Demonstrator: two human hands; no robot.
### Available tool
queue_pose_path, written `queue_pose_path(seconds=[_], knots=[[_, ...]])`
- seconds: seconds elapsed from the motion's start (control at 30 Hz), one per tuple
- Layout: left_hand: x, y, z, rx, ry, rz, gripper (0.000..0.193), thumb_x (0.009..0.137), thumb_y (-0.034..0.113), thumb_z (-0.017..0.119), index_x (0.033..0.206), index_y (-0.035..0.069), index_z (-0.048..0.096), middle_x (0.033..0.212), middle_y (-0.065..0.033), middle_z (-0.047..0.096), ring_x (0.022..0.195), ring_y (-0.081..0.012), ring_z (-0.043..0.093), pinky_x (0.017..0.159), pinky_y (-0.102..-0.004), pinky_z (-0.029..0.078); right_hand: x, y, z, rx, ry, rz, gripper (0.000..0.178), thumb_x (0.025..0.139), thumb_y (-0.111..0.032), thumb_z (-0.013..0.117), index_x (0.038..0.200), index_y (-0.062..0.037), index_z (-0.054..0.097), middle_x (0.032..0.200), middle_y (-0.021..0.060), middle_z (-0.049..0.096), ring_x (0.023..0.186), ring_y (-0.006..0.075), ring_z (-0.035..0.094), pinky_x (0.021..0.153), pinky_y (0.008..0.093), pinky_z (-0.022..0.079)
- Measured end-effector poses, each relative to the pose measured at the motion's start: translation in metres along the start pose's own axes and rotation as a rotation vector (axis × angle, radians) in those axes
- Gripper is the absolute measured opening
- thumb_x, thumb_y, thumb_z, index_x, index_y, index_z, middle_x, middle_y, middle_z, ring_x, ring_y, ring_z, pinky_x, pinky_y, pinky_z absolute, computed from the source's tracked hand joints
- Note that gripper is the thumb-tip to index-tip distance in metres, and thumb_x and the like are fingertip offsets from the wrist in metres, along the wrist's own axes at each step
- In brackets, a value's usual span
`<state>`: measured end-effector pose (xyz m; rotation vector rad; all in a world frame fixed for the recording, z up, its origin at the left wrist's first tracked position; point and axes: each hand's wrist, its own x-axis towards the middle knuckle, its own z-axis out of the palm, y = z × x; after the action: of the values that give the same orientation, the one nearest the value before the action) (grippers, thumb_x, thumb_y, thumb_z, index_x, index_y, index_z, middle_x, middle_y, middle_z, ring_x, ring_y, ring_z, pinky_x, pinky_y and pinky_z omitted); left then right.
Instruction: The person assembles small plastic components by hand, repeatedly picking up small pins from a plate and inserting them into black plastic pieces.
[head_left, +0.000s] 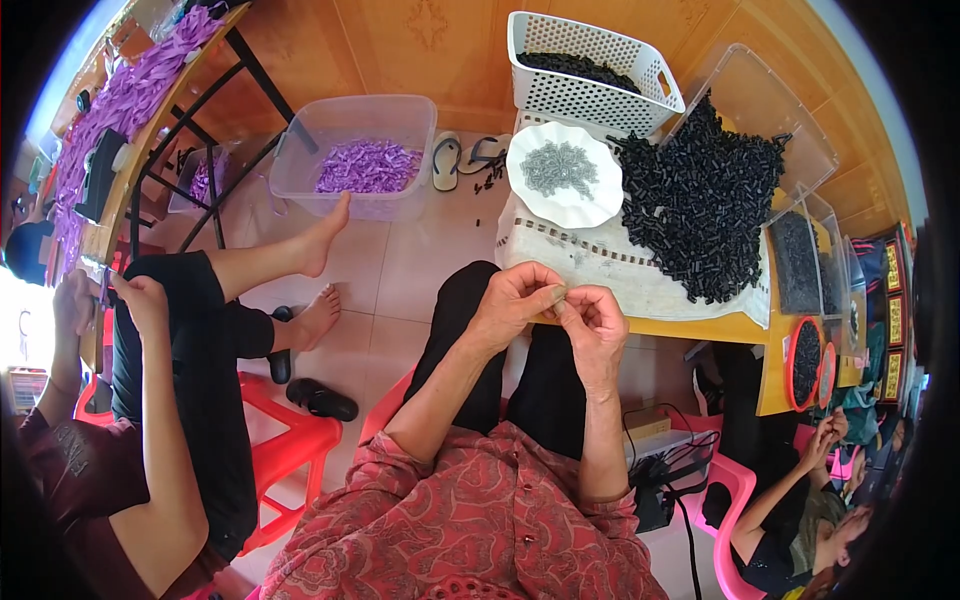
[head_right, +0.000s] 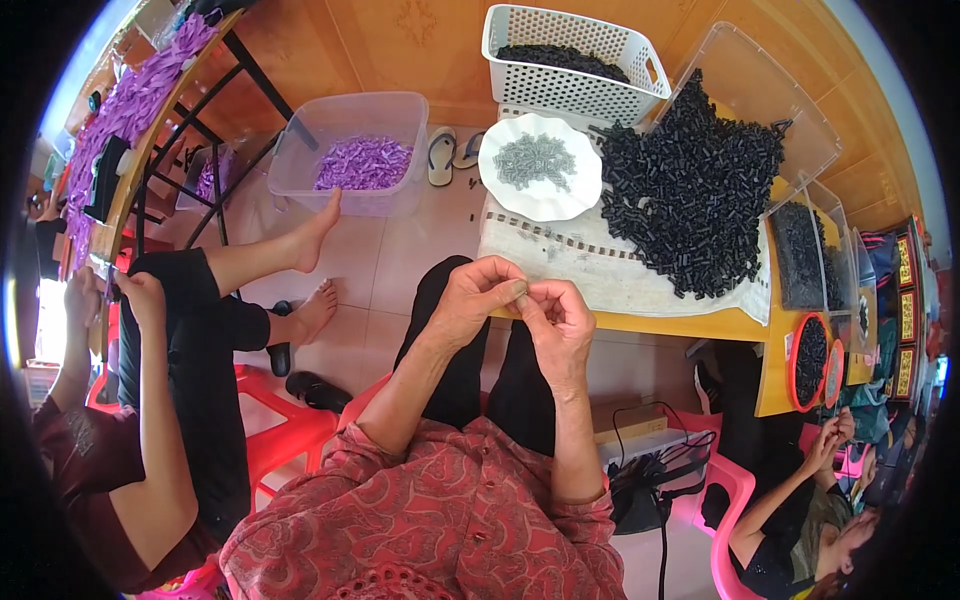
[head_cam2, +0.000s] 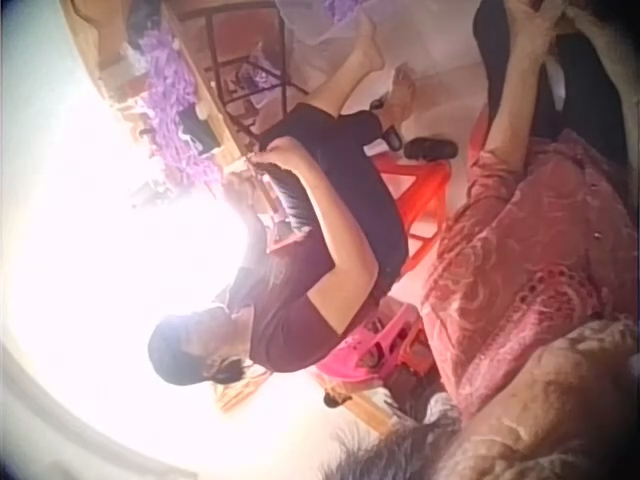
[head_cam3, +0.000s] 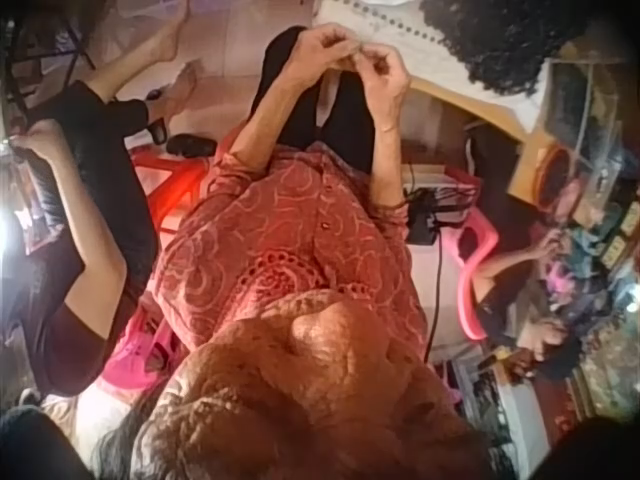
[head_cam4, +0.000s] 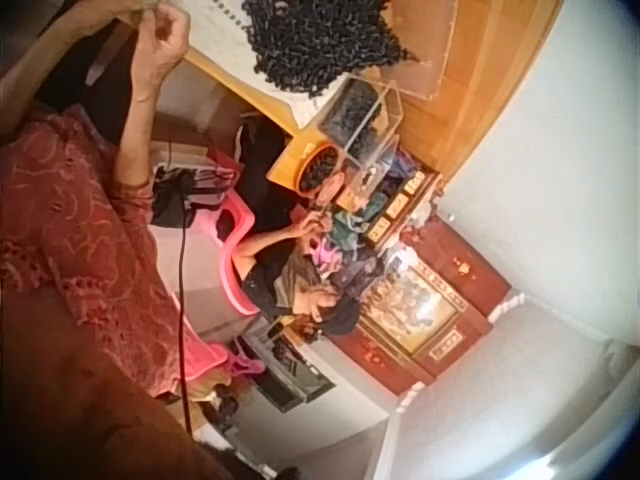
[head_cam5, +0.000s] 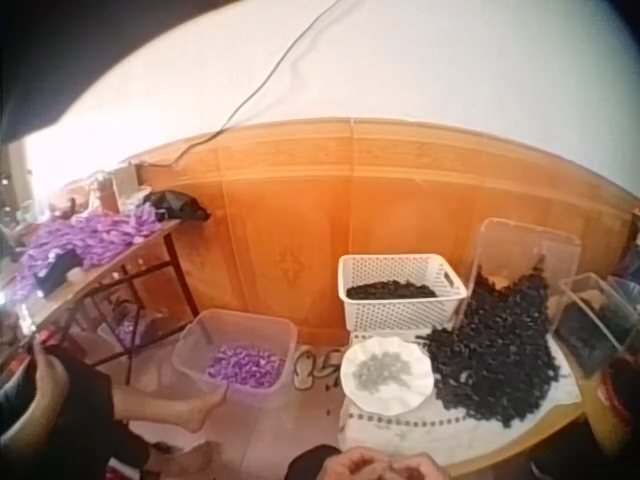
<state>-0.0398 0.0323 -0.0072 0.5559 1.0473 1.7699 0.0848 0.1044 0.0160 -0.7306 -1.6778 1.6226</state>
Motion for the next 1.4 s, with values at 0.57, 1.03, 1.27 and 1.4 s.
queue_pose_path(seconds=[0.57,1.03,1.27,1.4], knots=[[-0.003,0.000,-0.007,-0.089,-0.067,-0.080,0.023,0.086,0.002,0.067,0.109,0.001,0.063,0.086,-0.0053,0.067,0.071,-0.0100,0.063,0.064,-0.0230,0.053,0.017,-0.007,-0.022,0.044,-0.300,0.200,0.015,0.081,0.003,0.067,0.090,-0.0030,0.056,0.075,-0.0010,0.060,0.064,0.0039,0.056,0.057,0.0171,0.045],[-0.003,-0.013,-0.010,-0.239,-0.022,-0.111,0.019,0.088,0.003,0.064,0.106,-0.001,0.062,0.090,-0.0071,0.066,0.074,-0.0130,0.064,0.065,-0.0262,0.054,0.017,-0.001,-0.017,0.034,-0.293,0.156,0.016,0.081,0.003,0.066,0.085,-0.0048,0.052,0.073,-0.0015,0.058,0.060,0.0036,0.054,0.052,0.0181,0.044],[-0.002,-0.006,-0.004,-0.234,0.069,-0.095,0.014,0.089,0.004,0.062,0.103,0.000,0.061,0.084,-0.0056,0.065,0.067,-0.0103,0.062,0.062,-0.0227,0.054,0.011,-0.005,-0.004,0.060,-0.191,0.114,0.010,0.085,0.001,0.066,0.090,-0.0022,0.058,0.073,-0.0012,0.060,0.064,0.0041,0.055,0.056,0.0174,0.044],[-0.002,-0.012,-0.012,-0.262,0.030,-0.072,0.018,0.089,0.000,0.061,0.106,-0.003,0.060,0.090,-0.0088,0.066,0.073,-0.0138,0.063,0.066,-0.0267,0.054,0.008,0.000,-0.004,0.061,-0.183,0.093,0.011,0.088,0.000,0.064,0.099,0.0002,0.061,0.077,0.0009,0.063,0.066,0.0053,0.057,0.059,0.0180,0.046]])
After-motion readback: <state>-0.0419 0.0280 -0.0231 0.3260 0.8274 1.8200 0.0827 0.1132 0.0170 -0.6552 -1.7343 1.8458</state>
